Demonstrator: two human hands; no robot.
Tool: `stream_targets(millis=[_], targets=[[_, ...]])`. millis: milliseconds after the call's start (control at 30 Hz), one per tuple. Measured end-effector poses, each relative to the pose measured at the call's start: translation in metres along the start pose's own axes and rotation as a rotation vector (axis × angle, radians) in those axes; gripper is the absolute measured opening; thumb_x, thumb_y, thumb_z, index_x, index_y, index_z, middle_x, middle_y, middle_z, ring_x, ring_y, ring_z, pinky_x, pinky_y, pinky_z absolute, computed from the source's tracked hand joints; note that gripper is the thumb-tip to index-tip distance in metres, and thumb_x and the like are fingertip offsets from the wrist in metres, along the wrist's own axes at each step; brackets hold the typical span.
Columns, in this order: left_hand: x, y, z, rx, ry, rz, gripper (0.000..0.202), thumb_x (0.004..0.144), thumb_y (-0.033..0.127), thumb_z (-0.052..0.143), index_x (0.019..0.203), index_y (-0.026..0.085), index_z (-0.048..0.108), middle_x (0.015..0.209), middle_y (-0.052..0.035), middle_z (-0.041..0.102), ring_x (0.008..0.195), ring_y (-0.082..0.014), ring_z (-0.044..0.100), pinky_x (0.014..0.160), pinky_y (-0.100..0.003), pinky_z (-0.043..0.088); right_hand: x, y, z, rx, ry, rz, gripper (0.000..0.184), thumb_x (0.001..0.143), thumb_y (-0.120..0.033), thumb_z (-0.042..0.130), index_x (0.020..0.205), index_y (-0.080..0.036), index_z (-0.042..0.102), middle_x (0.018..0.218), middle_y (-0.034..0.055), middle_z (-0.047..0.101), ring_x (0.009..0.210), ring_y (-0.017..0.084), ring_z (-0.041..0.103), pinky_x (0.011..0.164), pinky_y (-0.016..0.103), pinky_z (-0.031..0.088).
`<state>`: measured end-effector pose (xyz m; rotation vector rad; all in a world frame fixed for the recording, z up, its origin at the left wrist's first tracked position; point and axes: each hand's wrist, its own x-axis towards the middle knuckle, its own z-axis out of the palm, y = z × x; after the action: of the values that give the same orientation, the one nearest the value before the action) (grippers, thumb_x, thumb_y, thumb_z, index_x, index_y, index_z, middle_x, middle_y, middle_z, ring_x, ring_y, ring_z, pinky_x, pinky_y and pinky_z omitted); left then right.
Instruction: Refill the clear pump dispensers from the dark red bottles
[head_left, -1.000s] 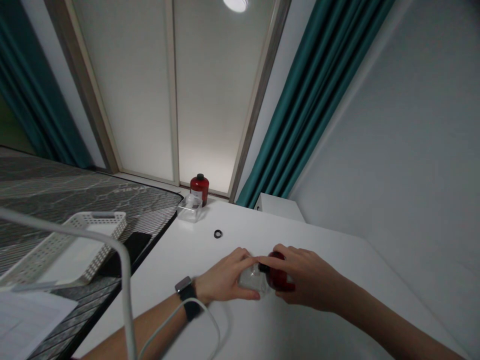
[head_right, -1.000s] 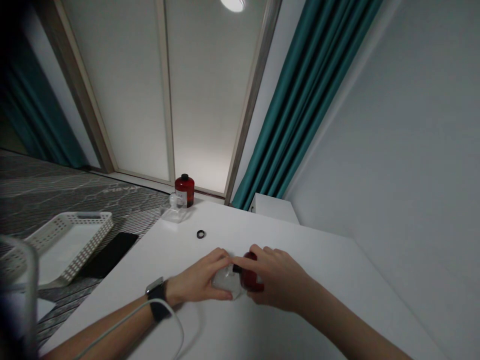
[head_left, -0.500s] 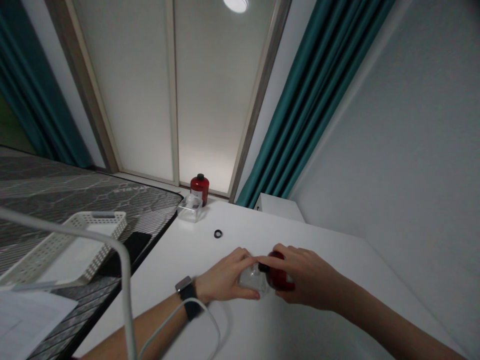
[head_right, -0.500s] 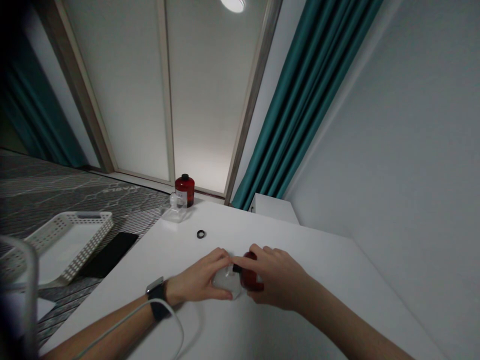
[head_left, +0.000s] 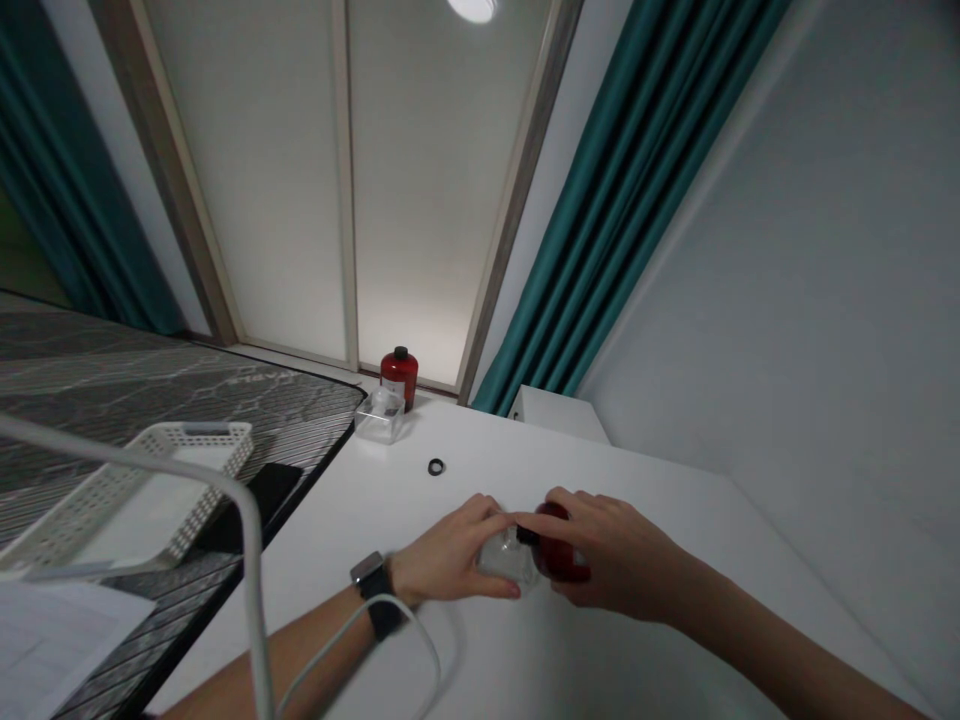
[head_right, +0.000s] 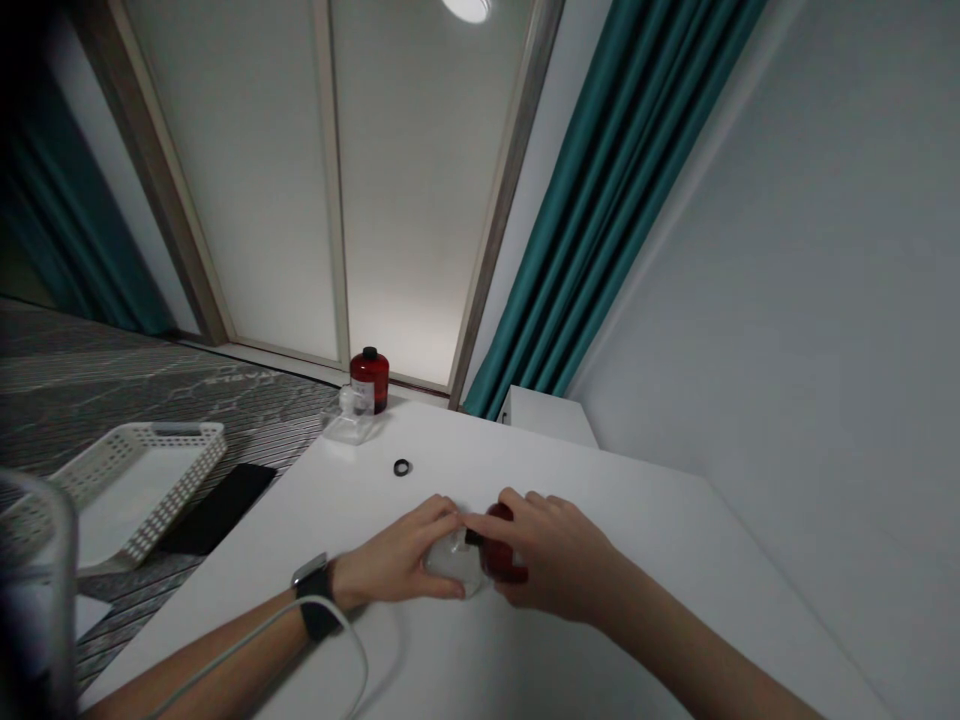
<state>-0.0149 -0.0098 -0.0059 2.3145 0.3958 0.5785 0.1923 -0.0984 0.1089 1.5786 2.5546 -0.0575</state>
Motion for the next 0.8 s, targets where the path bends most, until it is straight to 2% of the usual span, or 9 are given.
stream_targets(millis=[233, 533, 800], targets=[[-0.0002, -0.0008, -0.0003, 0.001, 0.005, 0.012, 0.066, 0.073, 0.044, 0.085, 0.129, 0.022, 0.057, 0.114, -0.0091, 0.059, 0.107, -0.0281, 0.054, 0.096, -0.041, 0.048, -0.0002, 0.0004, 0.0009, -0.016, 0.030, -0.017, 0.072, 0.075, -0.025, 0.067, 0.141, -0.039, 0.045, 0.107, 0.0048, 0.062, 0.084, 0.022, 0.062, 0.068, 0.031, 0.039], [-0.0004, 0.0004, -0.0002, 0.006, -0.006, -0.003, 0.068, 0.073, 0.042, 0.085, 0.130, 0.019, 0.057, 0.114, -0.0099, 0.058, 0.106, -0.0278, 0.054, 0.095, -0.040, 0.048, 0.0011, -0.0008, -0.0009, -0.009, 0.001, 0.004, 0.073, 0.074, -0.024, 0.069, 0.141, -0.040, 0.045, 0.109, 0.0055, 0.062, 0.087, 0.025, 0.063, 0.069, 0.033, 0.041], [-0.0004, -0.0018, 0.0011, 0.008, 0.005, 0.013, 0.067, 0.074, 0.043, 0.084, 0.130, 0.022, 0.056, 0.113, -0.0089, 0.058, 0.105, -0.0275, 0.054, 0.094, -0.040, 0.048, 0.0007, -0.0001, -0.0004, -0.011, 0.004, -0.007, 0.071, 0.075, -0.025, 0.068, 0.140, -0.039, 0.046, 0.110, 0.0059, 0.062, 0.088, 0.026, 0.064, 0.070, 0.034, 0.041]])
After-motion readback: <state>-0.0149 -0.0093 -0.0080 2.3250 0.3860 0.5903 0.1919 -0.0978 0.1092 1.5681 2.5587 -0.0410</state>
